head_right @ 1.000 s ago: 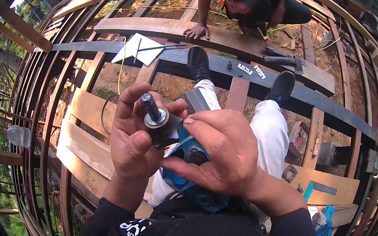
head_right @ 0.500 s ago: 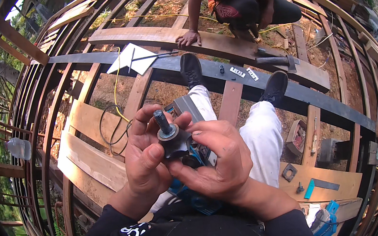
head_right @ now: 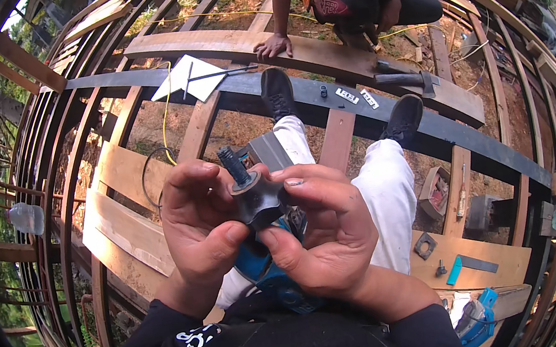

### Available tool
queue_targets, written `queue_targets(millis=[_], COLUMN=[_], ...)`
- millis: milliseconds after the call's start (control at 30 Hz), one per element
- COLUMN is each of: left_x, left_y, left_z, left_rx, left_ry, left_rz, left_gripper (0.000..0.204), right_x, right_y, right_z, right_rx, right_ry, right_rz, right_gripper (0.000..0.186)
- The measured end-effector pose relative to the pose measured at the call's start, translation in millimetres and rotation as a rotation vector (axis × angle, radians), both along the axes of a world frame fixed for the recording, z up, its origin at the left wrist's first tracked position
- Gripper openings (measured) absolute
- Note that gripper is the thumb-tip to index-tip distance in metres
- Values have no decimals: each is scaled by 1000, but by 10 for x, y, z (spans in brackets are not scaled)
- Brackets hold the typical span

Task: The person disassembles a power planer while sitting on a wooden frame. They remove a metal square and a spring, unscrew several components from the base of the planer, and detach a metal plate to access internal parts.

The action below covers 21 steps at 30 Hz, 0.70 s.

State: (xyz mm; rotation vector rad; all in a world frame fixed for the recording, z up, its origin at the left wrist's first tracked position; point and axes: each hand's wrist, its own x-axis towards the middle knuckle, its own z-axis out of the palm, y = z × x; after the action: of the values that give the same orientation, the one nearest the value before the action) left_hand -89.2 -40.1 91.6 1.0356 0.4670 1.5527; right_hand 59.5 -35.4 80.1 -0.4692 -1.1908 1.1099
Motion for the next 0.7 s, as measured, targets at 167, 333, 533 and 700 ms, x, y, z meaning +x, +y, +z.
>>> queue_targets(millis=[167, 333, 533, 700], left_x=[-109, -727, -376, -118], left_y=[34, 833, 1174, 1153], left_z=[45, -379, -1056, -1241], left_rx=[137, 170, -171, -75], left_ry=[275, 326, 75, -143], left_rz=[83, -234, -1004, -1000], left_gripper=[66, 109, 134, 97], right_x=[-13, 262, 497, 691], right_y=[87, -55, -439, -593], right_z=[-25, -200, -582, -675], right_rx=[-47, -272, -563, -562], right_ry=[180, 234, 395, 411], right_rz=[111, -9, 45, 38], right_gripper=[52, 45, 46, 44])
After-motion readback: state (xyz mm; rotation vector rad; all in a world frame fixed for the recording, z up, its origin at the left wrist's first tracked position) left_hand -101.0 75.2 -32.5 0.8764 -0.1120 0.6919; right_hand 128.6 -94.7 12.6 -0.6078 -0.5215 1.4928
